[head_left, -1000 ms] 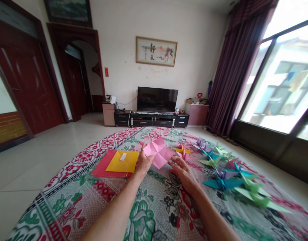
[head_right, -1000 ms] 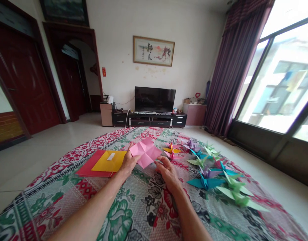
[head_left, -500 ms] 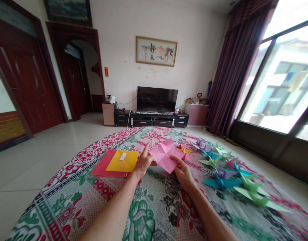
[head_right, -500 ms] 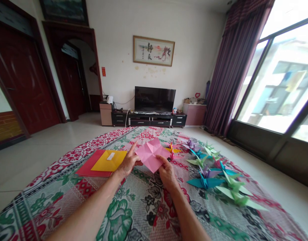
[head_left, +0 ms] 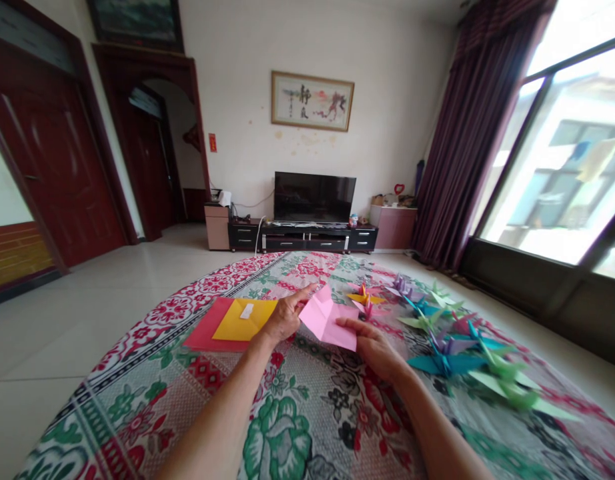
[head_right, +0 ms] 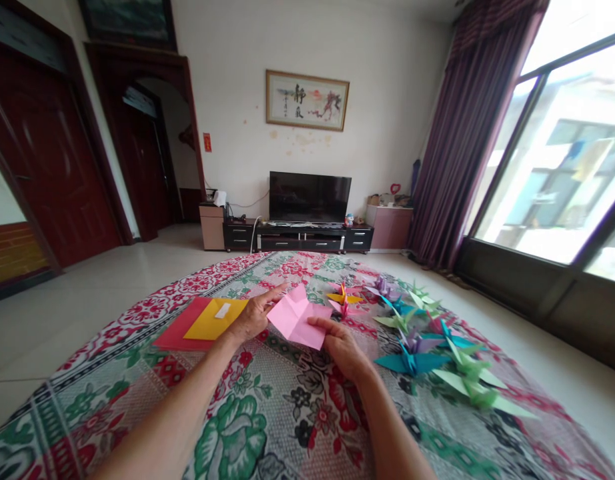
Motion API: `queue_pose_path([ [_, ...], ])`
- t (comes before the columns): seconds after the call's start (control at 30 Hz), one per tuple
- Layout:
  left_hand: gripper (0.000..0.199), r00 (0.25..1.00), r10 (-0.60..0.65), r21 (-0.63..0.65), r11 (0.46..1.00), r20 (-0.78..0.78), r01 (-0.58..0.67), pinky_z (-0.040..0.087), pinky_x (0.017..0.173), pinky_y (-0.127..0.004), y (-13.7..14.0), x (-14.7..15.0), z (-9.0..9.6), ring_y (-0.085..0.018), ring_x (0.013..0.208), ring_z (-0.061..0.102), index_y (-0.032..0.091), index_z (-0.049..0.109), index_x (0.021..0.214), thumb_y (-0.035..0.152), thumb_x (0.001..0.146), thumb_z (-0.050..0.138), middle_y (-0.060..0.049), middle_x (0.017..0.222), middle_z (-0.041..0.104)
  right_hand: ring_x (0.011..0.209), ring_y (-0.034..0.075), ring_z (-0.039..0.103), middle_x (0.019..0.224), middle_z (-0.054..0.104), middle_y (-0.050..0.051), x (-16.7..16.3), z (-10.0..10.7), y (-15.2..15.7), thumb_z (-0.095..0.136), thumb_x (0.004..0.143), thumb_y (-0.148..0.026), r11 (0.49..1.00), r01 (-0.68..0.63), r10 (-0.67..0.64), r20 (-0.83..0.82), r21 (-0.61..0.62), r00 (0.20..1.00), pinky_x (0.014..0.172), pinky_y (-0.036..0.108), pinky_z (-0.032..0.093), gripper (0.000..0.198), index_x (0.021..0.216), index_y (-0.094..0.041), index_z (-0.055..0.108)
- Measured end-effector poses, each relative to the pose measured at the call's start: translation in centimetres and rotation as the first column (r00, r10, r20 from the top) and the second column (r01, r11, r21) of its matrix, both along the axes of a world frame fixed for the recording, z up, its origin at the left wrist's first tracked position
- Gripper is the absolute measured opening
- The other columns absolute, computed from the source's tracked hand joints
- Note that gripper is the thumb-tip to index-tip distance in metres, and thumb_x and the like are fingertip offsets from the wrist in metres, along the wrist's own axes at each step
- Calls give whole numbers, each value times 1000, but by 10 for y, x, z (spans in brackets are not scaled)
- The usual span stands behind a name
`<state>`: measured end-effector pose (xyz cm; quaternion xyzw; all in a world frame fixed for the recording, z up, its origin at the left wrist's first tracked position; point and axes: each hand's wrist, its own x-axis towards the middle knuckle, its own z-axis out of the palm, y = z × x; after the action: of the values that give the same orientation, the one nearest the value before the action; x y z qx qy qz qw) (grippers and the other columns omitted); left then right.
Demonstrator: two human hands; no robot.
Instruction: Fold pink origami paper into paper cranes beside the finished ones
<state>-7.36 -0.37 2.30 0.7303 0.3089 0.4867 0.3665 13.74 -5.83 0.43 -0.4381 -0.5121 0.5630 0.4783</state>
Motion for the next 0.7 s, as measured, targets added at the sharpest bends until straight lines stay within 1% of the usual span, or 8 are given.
queue_pose_path([
  [0.07,42,999,-12,15,1000,-42,12,47,76,-24,-2,1,3,-16,86,60,16,60,112,13,71,51,-8,95,67,53,8,51,71,65,0,-1,2,-1,61,59,-20,1000,-8,8,7,-9,1000,49,20,36,38,96,-16,66],
  [0.13,37,996,18,19,1000,-86,-16,46,77,-24,-3,2,5,-17,87,60,17,65,104,11,70,50,-7,93,68,54,9,52,73,65,1,-2,3,-2,63,60,-21,1000,-13,12,-6,-9,1000,49,20,37,36,95,-17,66],
  [0.23,36,985,92,44,995,-144,-87,46,76,-23,-2,1,2,-16,82,61,18,70,93,8,69,46,-5,90,69,56,9,54,75,66,1,-1,2,-1,67,59,-23,1000,-14,12,-79,-19,997,51,20,39,34,93,-18,65],
  [0.3,35,981,102,38,995,-163,-97,46,73,-24,1,0,-2,-16,77,61,18,71,89,6,67,46,-5,87,69,56,10,55,75,66,2,0,2,-1,69,58,-24,999,-14,10,-123,-32,992,51,20,39,36,93,-18,64],
  [0.4,33,987,55,-28,998,-148,-60,47,71,-24,4,-1,-9,-17,77,61,17,71,85,6,63,49,-5,82,69,59,12,57,76,67,3,-1,3,-1,72,57,-26,999,-8,3,-147,-32,989,51,21,40,38,92,-17,64],
  [0.5,32,990,-1,-78,997,-140,-10,47,72,-24,4,-1,-13,-17,77,61,16,71,86,8,61,54,-5,78,69,60,13,58,75,67,3,-2,4,-2,72,57,-28,1000,0,-4,-136,-29,991,52,22,41,39,93,-16,64],
  [0.63,30,994,-37,-107,994,-103,26,46,73,-25,0,0,-11,-17,79,61,15,70,90,14,62,60,-6,82,68,57,12,57,72,67,3,0,3,-2,71,58,-28,999,-15,11,-110,-36,994,51,21,40,40,96,-16,64],
  [0.7,27,993,-53,-132,990,-104,39,46,71,-25,-2,-1,-8,-17,76,60,15,71,89,18,64,61,-6,82,68,58,12,57,73,67,3,1,2,-1,71,59,-27,1000,-15,13,-95,-14,995,52,21,40,39,95,-16,65],
])
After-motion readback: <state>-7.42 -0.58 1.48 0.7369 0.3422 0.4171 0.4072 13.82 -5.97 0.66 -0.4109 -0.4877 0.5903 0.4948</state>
